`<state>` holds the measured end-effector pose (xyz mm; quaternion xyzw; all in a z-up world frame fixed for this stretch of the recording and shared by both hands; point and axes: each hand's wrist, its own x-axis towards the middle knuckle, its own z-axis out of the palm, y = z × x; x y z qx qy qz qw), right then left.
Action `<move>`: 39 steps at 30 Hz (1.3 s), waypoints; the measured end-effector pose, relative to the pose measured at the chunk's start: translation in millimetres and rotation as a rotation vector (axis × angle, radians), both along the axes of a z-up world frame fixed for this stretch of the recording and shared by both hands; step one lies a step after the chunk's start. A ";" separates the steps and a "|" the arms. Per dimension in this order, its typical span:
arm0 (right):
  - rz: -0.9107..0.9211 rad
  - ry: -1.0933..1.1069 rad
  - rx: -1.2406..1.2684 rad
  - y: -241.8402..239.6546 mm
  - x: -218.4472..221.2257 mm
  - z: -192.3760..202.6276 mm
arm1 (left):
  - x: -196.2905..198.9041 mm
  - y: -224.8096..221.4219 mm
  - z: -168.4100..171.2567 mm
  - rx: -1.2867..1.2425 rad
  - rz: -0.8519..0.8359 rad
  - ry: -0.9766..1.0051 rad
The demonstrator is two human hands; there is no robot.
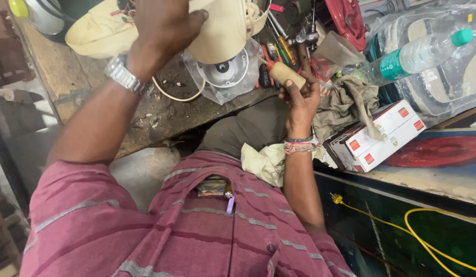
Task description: The person disassembles a beige plastic appliance housing, removes a motor component, and replaces it with a new one from a plastic bag. They then reassemble the housing and use a screwdriver to secure internal parts and wires.
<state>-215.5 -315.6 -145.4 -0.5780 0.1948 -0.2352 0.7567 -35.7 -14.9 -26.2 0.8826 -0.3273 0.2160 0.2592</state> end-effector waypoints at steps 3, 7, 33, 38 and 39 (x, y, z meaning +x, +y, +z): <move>-0.027 -0.014 0.018 -3.8 -3.5 2.3 | -20.9 -4.7 10.1 -0.016 -0.062 -0.119; -0.040 -0.056 0.033 -8.2 -11.8 8.3 | -33.7 -9.2 16.6 0.018 -0.092 -0.190; -0.096 -0.222 0.422 -60.7 -8.4 -5.3 | -89.1 -21.1 17.6 0.136 -0.106 -0.238; -0.063 -0.077 0.177 -83.2 30.8 -26.9 | -91.3 -13.5 15.9 0.137 -0.108 -0.188; -0.037 -0.037 0.084 -85.8 40.3 -30.9 | -92.2 -13.2 16.1 0.144 -0.107 -0.189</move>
